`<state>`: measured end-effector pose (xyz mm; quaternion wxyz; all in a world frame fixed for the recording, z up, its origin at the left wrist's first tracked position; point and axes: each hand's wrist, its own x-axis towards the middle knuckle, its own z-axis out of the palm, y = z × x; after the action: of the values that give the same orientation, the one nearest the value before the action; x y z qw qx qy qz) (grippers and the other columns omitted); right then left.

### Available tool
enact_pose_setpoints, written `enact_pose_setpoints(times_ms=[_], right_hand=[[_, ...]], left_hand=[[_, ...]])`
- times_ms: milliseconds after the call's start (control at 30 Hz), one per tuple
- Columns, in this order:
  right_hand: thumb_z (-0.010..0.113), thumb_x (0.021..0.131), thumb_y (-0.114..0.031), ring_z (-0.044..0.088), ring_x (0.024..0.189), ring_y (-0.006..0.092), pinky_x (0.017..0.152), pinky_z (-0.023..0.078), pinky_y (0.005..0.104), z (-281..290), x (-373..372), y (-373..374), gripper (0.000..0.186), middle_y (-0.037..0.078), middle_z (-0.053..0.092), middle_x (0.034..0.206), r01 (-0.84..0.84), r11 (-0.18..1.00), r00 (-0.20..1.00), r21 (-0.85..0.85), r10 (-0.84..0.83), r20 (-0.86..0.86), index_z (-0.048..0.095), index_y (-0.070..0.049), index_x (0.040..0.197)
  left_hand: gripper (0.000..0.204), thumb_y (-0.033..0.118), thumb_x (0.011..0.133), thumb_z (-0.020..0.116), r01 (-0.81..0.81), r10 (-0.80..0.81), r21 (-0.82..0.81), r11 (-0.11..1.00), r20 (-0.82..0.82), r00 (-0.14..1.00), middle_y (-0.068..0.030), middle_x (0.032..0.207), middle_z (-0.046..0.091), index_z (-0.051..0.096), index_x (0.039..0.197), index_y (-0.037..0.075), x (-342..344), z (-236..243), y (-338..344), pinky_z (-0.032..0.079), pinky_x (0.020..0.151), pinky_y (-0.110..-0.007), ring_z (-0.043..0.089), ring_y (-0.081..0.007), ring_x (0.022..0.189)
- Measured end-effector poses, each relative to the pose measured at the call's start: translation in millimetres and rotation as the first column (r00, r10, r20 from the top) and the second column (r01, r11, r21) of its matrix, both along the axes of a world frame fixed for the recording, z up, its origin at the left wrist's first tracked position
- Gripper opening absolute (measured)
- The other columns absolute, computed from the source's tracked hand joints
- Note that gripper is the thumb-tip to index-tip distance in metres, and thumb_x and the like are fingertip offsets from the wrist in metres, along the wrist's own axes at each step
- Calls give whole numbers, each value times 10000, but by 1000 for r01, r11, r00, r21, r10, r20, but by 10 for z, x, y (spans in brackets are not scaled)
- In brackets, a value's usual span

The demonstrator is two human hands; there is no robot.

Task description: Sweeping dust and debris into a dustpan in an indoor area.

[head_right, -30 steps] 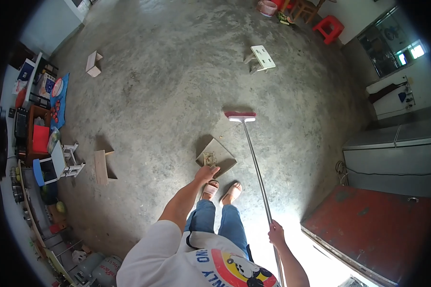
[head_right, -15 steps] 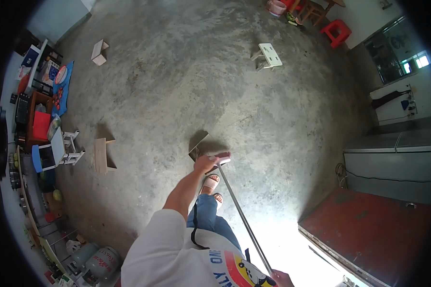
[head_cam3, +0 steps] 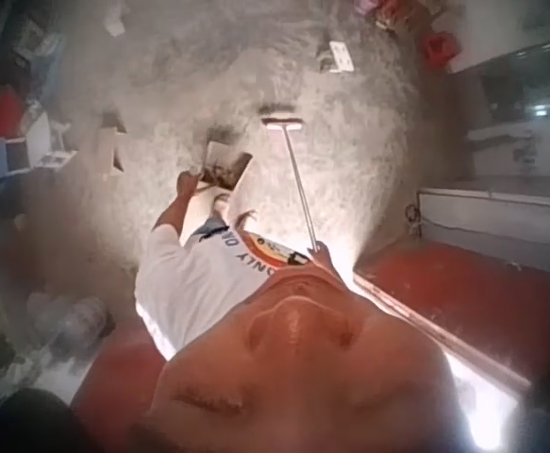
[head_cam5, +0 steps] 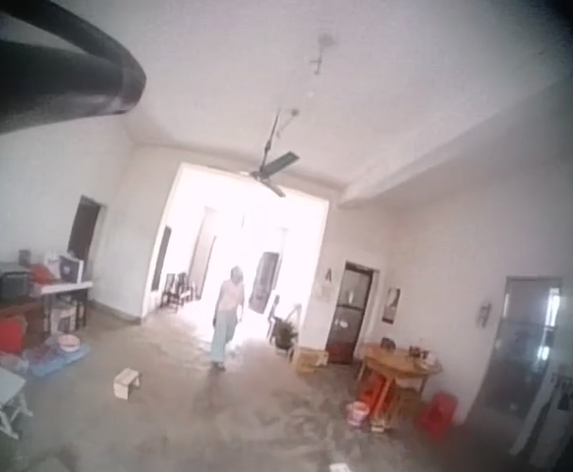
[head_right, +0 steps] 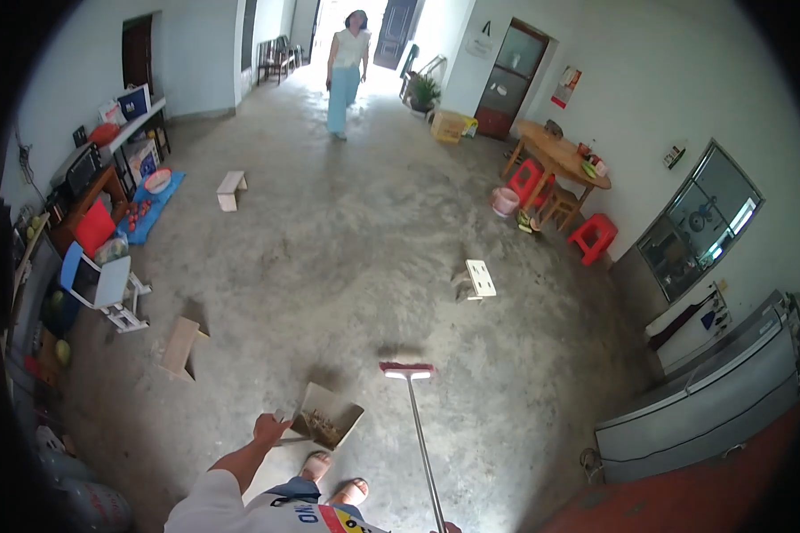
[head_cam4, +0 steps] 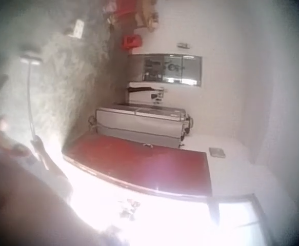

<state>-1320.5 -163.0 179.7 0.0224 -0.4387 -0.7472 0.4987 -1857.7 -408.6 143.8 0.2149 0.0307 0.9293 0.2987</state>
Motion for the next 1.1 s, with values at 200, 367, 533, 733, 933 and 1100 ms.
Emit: enact_pose_setpoints(times_ms=[200, 367, 533, 733, 933, 1100], right_hand=[[631, 819, -120, 557, 459, 183, 405, 480, 329, -375, -786, -309, 333, 120, 581, 648, 75, 977, 990, -199, -49, 134, 487, 12, 1089], [603, 827, -121, 530, 417, 176, 372, 466, 320, -121, -1622, -1034, 201, 105, 547, 579, 108, 949, 982, -295, -54, 183, 521, 23, 941], [575, 836, -123, 504, 374, 168, 338, 451, 312, -75, -1846, -2817, 164, 90, 513, 510, 391, 762, 911, -515, -242, 333, 555, 34, 793], [624, 816, -126, 475, 364, 141, 320, 407, 283, 186, -2353, -3882, 168, 74, 511, 526, 608, 740, 789, -286, -527, 315, 564, 1, 908], [628, 813, -133, 453, 350, 121, 307, 366, 270, 391, -2384, -3903, 250, 48, 492, 504, 643, 722, 757, -256, -547, 357, 548, -13, 1018], [654, 785, -196, 479, 372, 125, 332, 400, 284, 242, -2223, -3240, 348, 45, 520, 515, 593, 769, 782, -238, -478, 401, 570, -37, 1082]], left_hand=[[340, 299, 605, 657, -208, 208, -82, 975, -5, 978, -198, 845, 652, 685, 806, 26, -88, 715, -1140, 504, 753, -416, 635, -341, 837], [335, 345, 630, 675, -190, 194, -105, 976, 32, 981, -179, 859, 656, 687, 784, 47, -545, 456, -2185, 498, 758, -408, 634, -321, 843], [253, 266, 645, 613, 34, -30, -94, 995, 48, 998, -201, 765, 633, 644, 708, 22, -1310, 189, -3104, 487, 693, -446, 609, -398, 768], [354, 349, 706, 610, 405, -415, -176, 897, -25, 909, -209, 783, 634, 658, 778, 5, -1749, 203, -3112, 477, 686, -460, 606, -395, 799], [359, 354, 701, 627, 387, -399, -202, 900, -20, 917, -200, 820, 642, 658, 794, 8, -2090, -138, -2724, 475, 696, -459, 607, -393, 804], [322, 284, 658, 662, 221, -213, -117, 968, 76, 974, -209, 781, 638, 648, 778, -14, -2168, -734, -2438, 470, 681, -445, 617, -382, 775]])
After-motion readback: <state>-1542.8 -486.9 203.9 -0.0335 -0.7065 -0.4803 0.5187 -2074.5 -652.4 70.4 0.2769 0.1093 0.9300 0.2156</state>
